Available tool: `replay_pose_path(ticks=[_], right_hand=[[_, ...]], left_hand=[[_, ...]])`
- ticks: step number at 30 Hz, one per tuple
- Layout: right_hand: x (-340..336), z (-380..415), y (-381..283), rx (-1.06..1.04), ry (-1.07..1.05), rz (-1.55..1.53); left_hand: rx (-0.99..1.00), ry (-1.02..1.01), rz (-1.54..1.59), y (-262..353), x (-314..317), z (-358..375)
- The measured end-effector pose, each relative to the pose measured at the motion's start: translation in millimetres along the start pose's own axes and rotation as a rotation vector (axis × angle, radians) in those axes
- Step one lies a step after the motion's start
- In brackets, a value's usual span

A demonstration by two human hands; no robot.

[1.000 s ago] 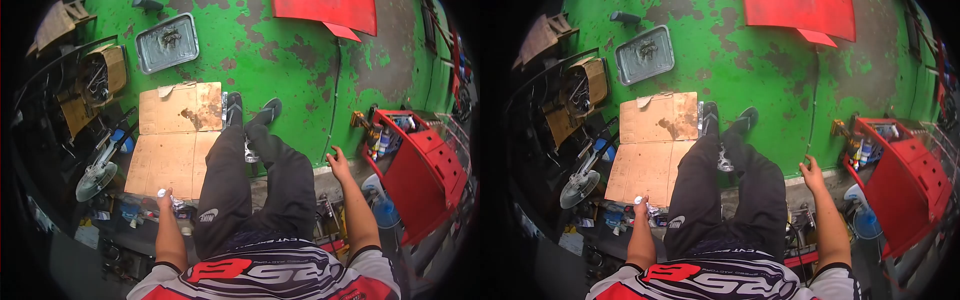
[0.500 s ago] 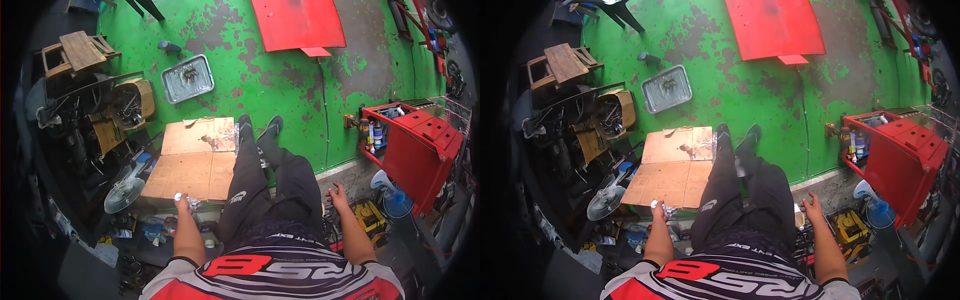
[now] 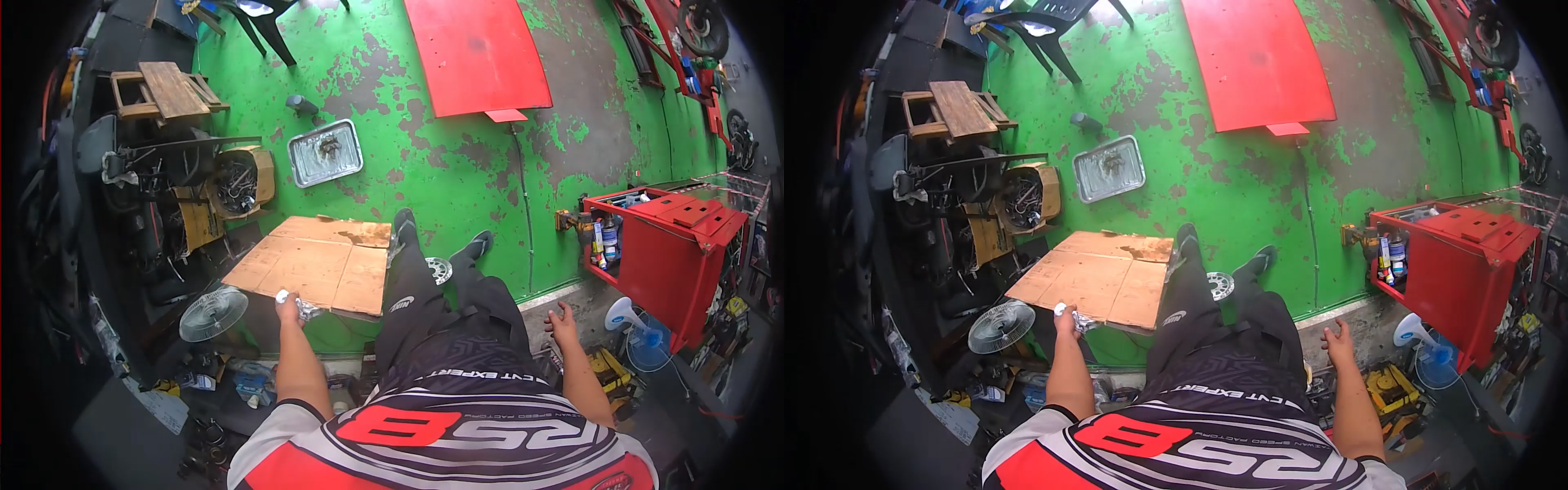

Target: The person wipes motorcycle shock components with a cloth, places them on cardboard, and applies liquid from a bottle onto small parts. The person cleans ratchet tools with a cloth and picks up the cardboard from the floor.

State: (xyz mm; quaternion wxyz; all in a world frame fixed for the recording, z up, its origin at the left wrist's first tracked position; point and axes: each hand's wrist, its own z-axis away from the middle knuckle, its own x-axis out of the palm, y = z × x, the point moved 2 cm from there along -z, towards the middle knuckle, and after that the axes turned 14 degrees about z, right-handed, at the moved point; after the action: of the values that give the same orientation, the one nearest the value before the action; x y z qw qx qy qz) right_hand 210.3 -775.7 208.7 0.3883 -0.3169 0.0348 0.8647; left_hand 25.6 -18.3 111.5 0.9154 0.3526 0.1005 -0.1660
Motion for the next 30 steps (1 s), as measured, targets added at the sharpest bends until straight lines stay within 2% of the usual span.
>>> replay_pose_path(ticks=[2, 5, 9, 10, 13, 15, 18, 19, 21, 24, 25, 28, 30], right_hand=[[-0.4, -8.8, 12.5, -0.092, 0.026, -0.061], [-5.7, -18.2, 17.2, -0.110, 0.052, -0.090], [-9.6, -33.8, 10.9, -0.196, 0.057, -0.161], [-13.3, -35.0, 4.3, -0.225, 0.061, -0.154], [-27.9, -32.2, -22.4, -0.304, 0.056, -0.170], [-35.7, -40.9, -31.9, -0.370, 0.060, -0.254], [-58.6, -36.9, -51.0, -0.452, 0.093, -0.235], [-67.5, -35.5, -56.5, -0.468, 0.099, -0.244], [-83.4, -33.9, -65.3, -0.501, 0.099, -0.253], [-128.3, -3.4, -104.0, -0.618, 0.099, -0.243], [-141.0, 5.6, -116.6, -0.750, 0.229, -0.153], [-185.2, 48.5, -161.9, -1.098, 0.547, 0.082], [-206.7, 78.2, -187.7, -1.216, 0.740, 0.157]], left_hand=[[0.054, -0.063, -0.001, 9.8, 5.4, 6.6], [0.129, -0.101, -0.122, 33.0, 7.4, 27.5], [0.260, -0.132, -0.346, 78.3, 24.3, 84.6], [0.320, -0.127, -0.396, 95.9, 34.5, 117.4], [0.477, -0.303, -0.526, 139.4, 47.0, 150.0], [0.591, -0.407, -0.627, 164.5, 79.9, 208.1], [0.790, -0.620, -0.769, 195.9, 126.5, 256.6], [0.794, -0.678, -0.855, 204.9, 144.5, 272.8], [0.881, -0.745, -0.951, 209.3, 189.7, 333.8], [1.135, -0.734, -1.343, 211.8, 258.4, 420.5], [1.214, -0.730, -1.447, 207.8, 279.4, 437.1], [1.310, -0.900, -1.705, 172.3, 345.7, 518.2], [1.465, -1.043, -1.817, 143.2, 383.7, 538.1]])
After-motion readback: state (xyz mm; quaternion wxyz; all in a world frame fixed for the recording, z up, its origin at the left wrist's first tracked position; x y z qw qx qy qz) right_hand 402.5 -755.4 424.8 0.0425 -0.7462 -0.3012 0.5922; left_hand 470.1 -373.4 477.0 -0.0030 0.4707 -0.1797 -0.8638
